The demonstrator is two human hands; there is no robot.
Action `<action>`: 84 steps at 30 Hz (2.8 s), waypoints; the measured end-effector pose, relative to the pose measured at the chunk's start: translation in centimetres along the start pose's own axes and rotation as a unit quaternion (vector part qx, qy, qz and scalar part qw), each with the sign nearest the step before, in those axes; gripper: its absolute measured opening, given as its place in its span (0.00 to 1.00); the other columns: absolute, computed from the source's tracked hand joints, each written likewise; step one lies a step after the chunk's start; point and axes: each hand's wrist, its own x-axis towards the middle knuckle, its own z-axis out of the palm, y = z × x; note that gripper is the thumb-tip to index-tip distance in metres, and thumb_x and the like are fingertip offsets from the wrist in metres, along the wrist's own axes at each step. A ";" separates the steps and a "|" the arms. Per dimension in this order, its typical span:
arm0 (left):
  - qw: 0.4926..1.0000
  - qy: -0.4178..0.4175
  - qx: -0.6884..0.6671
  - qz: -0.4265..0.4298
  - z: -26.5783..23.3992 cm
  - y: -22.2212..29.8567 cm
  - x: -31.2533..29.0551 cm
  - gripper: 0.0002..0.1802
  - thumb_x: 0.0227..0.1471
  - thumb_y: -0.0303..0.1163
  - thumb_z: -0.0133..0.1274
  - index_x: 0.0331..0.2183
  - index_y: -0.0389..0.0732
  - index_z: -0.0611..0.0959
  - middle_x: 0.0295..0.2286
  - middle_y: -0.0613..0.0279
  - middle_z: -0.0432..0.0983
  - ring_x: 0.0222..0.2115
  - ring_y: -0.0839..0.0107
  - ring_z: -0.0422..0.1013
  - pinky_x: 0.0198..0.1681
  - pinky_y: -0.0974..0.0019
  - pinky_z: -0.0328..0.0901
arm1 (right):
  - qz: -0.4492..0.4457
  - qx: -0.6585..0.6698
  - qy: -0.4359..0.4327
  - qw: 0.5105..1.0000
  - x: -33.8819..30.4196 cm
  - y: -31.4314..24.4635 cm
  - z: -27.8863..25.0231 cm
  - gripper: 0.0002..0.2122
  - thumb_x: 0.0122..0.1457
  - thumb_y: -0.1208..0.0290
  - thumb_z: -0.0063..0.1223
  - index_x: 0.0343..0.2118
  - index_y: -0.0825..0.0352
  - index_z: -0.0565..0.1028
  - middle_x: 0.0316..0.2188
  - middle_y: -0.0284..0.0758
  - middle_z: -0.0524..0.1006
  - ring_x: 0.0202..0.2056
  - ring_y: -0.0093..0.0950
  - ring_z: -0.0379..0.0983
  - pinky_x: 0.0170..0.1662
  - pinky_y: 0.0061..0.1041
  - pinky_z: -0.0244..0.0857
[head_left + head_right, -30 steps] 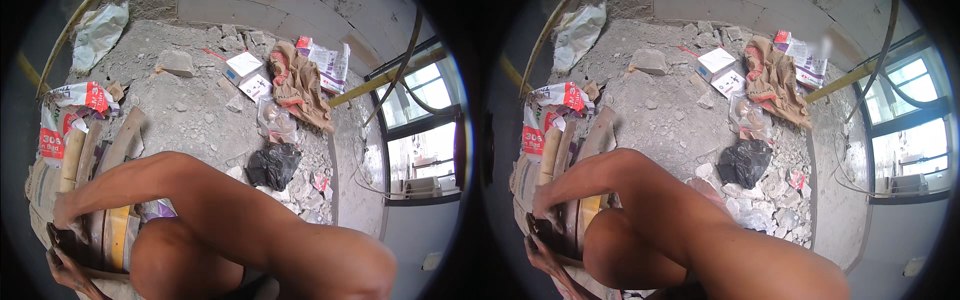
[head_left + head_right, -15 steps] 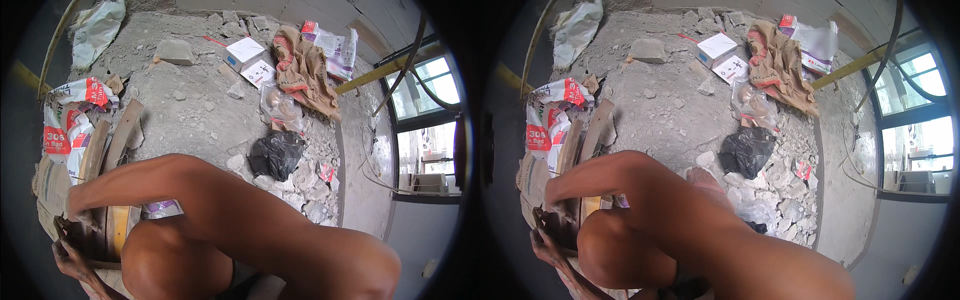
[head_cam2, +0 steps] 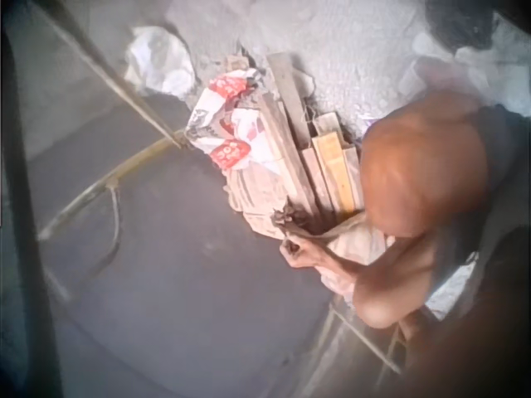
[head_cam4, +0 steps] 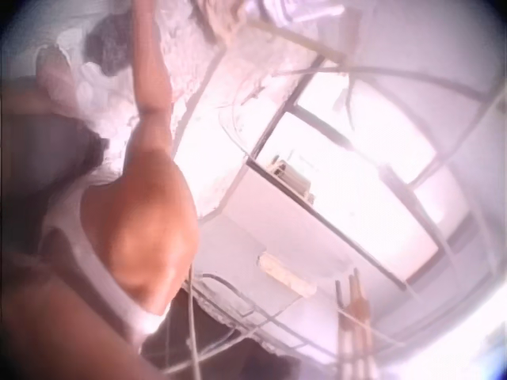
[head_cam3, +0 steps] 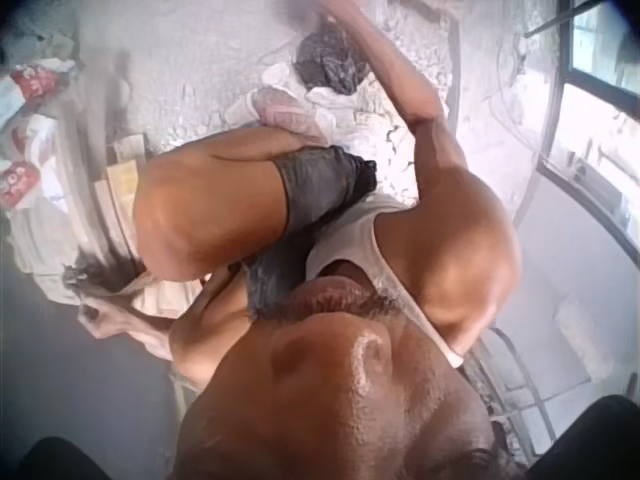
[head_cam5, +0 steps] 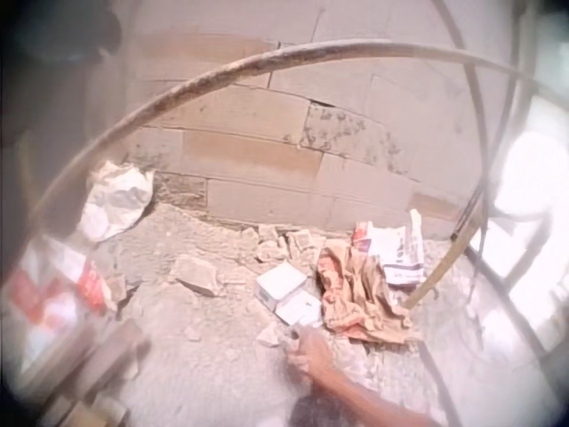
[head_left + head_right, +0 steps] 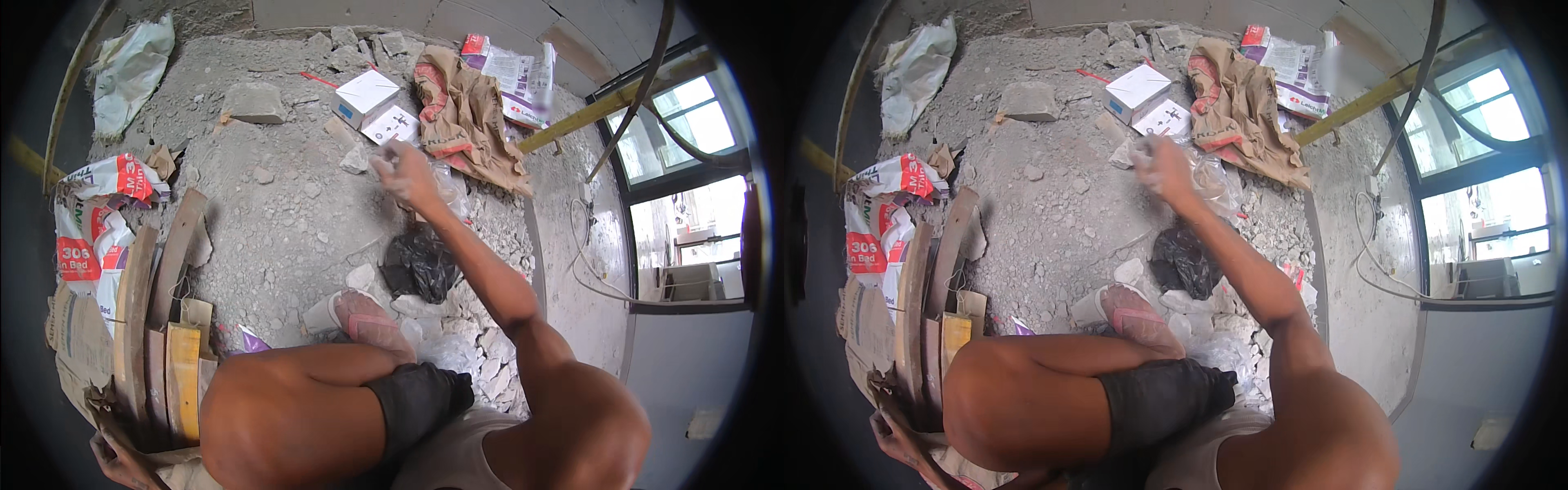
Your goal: The person picks up pieces of wood, metal studs, and bamboo poles from a debris-covered floor and places them inside a large paper bag.
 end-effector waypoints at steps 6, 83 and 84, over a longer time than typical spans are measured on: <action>0.963 -0.112 0.241 -0.037 -0.5 7.4 2.4 0.12 0.60 0.38 0.54 0.43 0.44 0.80 0.17 0.51 0.73 0.19 0.55 0.69 0.28 0.55 0.65 | 0.110 0.157 -0.136 0.972 -3.1 -4.3 -2.4 0.08 0.62 0.69 0.57 0.36 0.69 0.78 0.28 0.33 0.79 0.31 0.21 0.74 0.37 0.24 0.68; 0.924 -0.120 -0.095 -0.350 -12.4 1.4 5.5 0.19 0.55 0.41 0.61 0.39 0.35 0.76 0.29 0.53 0.78 0.32 0.58 0.78 0.40 0.58 0.71 | 0.479 0.238 -0.588 0.607 -26.4 -39.7 20.6 0.17 0.72 0.52 0.40 0.46 0.62 0.72 0.31 0.34 0.76 0.25 0.26 0.75 0.31 0.29 0.76; 0.933 -0.102 -0.059 -0.341 -11.9 1.3 7.6 0.18 0.55 0.40 0.60 0.36 0.35 0.77 0.29 0.53 0.78 0.33 0.56 0.78 0.40 0.58 0.70 | 0.489 0.237 -0.582 0.605 -26.4 -39.9 20.3 0.17 0.72 0.52 0.40 0.46 0.62 0.72 0.31 0.34 0.76 0.25 0.26 0.75 0.31 0.29 0.76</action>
